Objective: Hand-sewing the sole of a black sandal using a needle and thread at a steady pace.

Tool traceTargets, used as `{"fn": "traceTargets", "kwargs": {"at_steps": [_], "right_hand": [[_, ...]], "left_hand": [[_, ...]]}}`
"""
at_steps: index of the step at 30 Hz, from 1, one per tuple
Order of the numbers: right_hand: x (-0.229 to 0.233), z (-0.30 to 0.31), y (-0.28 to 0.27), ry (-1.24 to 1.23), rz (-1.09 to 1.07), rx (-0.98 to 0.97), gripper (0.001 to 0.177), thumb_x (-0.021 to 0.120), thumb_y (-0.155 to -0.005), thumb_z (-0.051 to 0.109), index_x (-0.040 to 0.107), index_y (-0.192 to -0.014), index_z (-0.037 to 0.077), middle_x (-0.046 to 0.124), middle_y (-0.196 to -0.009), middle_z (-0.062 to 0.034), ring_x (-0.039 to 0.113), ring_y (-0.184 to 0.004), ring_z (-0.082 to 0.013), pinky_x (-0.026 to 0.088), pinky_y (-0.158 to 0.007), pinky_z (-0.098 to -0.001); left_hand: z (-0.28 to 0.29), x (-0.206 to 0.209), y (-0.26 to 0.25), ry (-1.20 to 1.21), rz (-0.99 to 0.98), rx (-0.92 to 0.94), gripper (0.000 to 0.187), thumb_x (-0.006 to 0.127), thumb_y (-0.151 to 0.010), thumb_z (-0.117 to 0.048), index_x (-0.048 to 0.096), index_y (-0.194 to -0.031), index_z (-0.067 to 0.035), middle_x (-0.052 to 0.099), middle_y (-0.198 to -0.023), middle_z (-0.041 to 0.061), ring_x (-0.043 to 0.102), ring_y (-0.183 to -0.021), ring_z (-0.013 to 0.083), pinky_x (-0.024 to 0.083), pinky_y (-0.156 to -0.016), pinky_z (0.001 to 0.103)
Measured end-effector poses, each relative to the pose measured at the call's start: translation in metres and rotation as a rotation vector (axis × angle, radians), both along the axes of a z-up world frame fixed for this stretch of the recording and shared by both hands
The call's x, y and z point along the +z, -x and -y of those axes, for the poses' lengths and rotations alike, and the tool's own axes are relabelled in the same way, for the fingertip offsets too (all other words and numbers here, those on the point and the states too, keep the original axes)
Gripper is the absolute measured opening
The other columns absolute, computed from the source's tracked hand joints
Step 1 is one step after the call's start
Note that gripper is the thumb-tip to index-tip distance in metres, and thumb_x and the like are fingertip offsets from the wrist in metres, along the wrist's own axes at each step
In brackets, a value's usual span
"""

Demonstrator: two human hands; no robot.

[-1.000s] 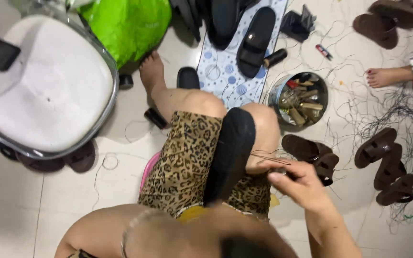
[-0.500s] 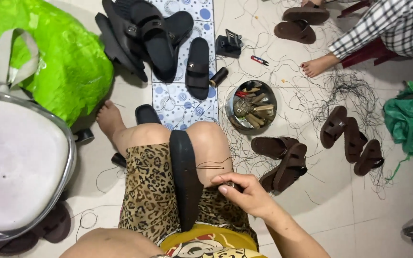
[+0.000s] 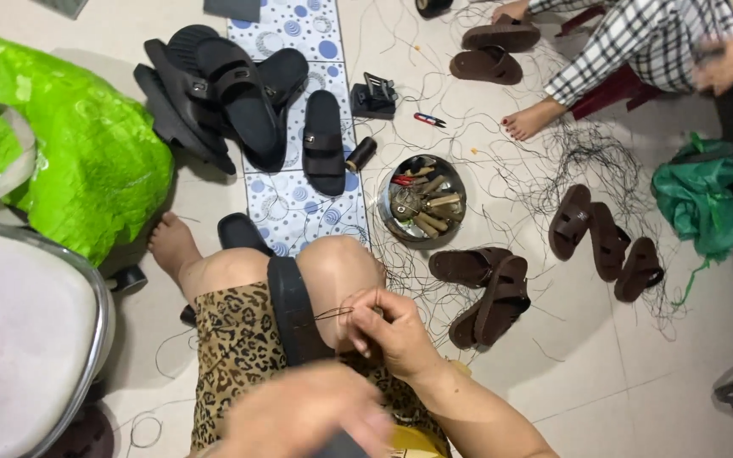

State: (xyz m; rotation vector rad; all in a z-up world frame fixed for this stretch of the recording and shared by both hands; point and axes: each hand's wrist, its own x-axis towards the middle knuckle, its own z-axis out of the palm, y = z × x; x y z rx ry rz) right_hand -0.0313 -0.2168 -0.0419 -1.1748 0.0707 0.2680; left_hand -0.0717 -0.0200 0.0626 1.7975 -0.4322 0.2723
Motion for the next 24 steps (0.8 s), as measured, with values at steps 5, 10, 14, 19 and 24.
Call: {"fn": "traceTargets", "kwargs": {"at_steps": [5,10,14,19,24], "right_hand": [[0.018,-0.005,-0.004,0.297,0.143,0.095,0.003,0.067,-0.092,0.004,0.069,-0.091,0.001,0.071,-0.101,-0.0093,0.061,-0.075,-0.0140,0.052,-0.065,-0.0244],[0.000,-0.004,-0.006,-0.226,-0.015,0.132,0.008,0.075,-0.094,0.008,0.073,-0.094,0.000,0.075,-0.104,-0.0156,0.059,-0.060,-0.0106,0.047,-0.049,-0.0212],[0.032,0.004,-0.020,-0.214,0.057,0.480,0.007,0.072,-0.092,-0.001,0.073,-0.097,0.002,0.073,-0.108,-0.0109,0.060,-0.075,-0.0125,0.051,-0.067,-0.0234],[0.078,0.007,-0.039,1.368,0.818,0.465,0.017,0.068,-0.085,0.012,0.068,-0.102,0.009,0.059,-0.077,-0.0060,0.059,-0.051,-0.0240,0.046,-0.039,-0.0355],[0.039,-0.018,-0.031,1.235,0.864,0.282,0.023,0.070,-0.078,0.002,0.062,-0.099,0.000,0.062,-0.068,-0.0074,0.062,-0.056,-0.0236,0.049,-0.047,-0.0348]], "left_hand": [[-0.010,-0.039,-0.046,-0.075,-0.159,0.307,0.029,0.075,-0.072,0.000,0.067,-0.099,0.000,0.073,-0.104,0.014,0.073,-0.093,0.0231,0.058,-0.087,0.031],[-0.022,-0.111,-0.035,-0.615,-0.062,0.275,0.055,0.081,-0.077,-0.025,0.065,-0.123,0.001,0.064,-0.130,0.023,0.071,-0.103,0.0337,0.058,-0.079,0.039],[-0.022,-0.121,-0.033,-0.581,-0.119,0.232,0.064,0.081,-0.074,-0.023,0.060,-0.129,0.003,0.070,-0.120,0.017,0.072,-0.097,0.0290,0.057,-0.078,0.035],[-0.022,-0.120,-0.040,-0.562,-0.191,0.182,0.068,0.082,-0.073,-0.026,0.057,-0.129,0.002,0.069,-0.119,0.018,0.074,-0.091,0.0291,0.060,-0.070,0.037],[-0.026,-0.129,-0.036,-0.522,-0.203,0.208,0.071,0.083,-0.071,-0.024,0.057,-0.131,0.001,0.069,-0.122,0.019,0.074,-0.092,0.0300,0.060,-0.071,0.036]]}}
